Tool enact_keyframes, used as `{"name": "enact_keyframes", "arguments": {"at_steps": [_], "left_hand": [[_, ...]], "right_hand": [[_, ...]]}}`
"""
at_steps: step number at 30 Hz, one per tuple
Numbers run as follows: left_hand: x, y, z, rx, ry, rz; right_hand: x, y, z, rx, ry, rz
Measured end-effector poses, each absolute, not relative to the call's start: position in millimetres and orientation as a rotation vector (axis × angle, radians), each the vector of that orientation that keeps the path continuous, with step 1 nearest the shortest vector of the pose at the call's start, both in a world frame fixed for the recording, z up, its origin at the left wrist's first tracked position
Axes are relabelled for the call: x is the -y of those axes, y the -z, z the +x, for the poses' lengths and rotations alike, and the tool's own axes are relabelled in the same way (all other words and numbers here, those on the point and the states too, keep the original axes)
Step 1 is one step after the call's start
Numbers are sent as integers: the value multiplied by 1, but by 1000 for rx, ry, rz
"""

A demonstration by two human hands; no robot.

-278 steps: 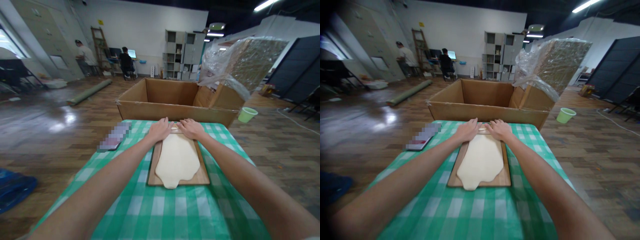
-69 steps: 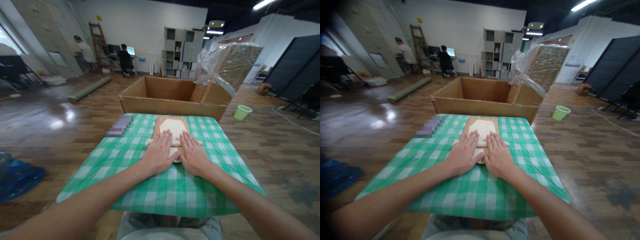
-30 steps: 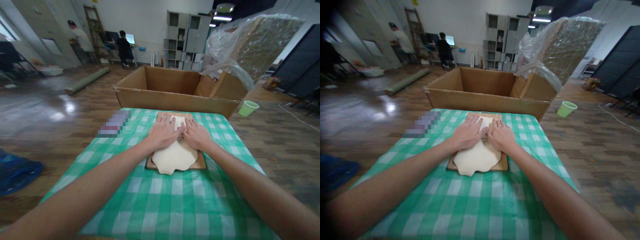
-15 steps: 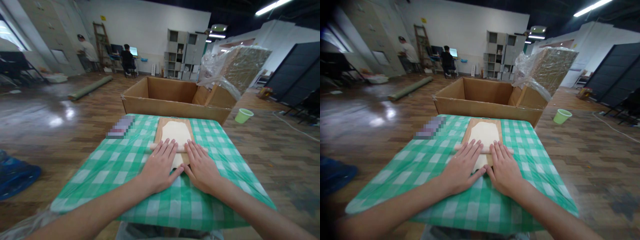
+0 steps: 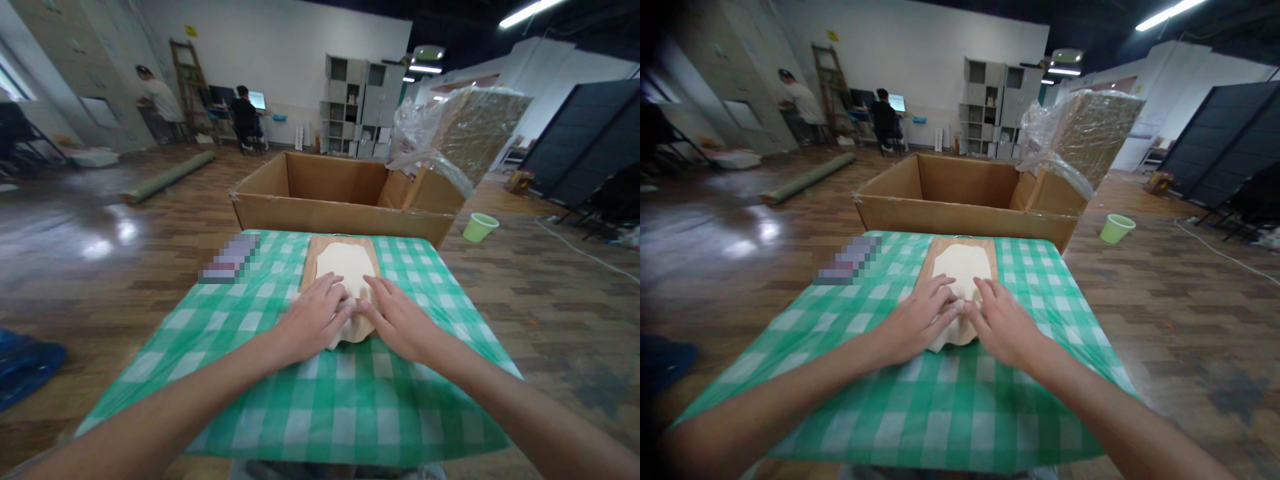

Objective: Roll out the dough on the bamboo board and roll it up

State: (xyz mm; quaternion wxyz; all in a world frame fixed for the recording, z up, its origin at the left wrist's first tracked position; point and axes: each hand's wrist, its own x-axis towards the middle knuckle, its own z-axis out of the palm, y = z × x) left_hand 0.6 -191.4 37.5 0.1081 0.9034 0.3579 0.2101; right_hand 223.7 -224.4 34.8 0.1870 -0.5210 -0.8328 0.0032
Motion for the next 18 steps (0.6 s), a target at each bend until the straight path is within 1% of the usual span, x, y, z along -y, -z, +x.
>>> {"name": "enact_keyframes", "arguments": {"at_steps": [3,6,9,14,18], "left_hand": [[183,-30,6,-1034,-561,2735],[189,-21,6,-1086,-531,2804],[187,-20,4,-1124,-522,2861],[152,-28,2,-1154,-393,2873],[144,-20,2,-1316,-430,2860]], "right_hand": [[182,-31,217,2469,218,-1383],[165,-24,207,2462,308,-1399],[170,-18,202,2448,265,-1399],[185,-14,200,2516,166,-1384],[193,-15,195,2509,142,-1435]]}}
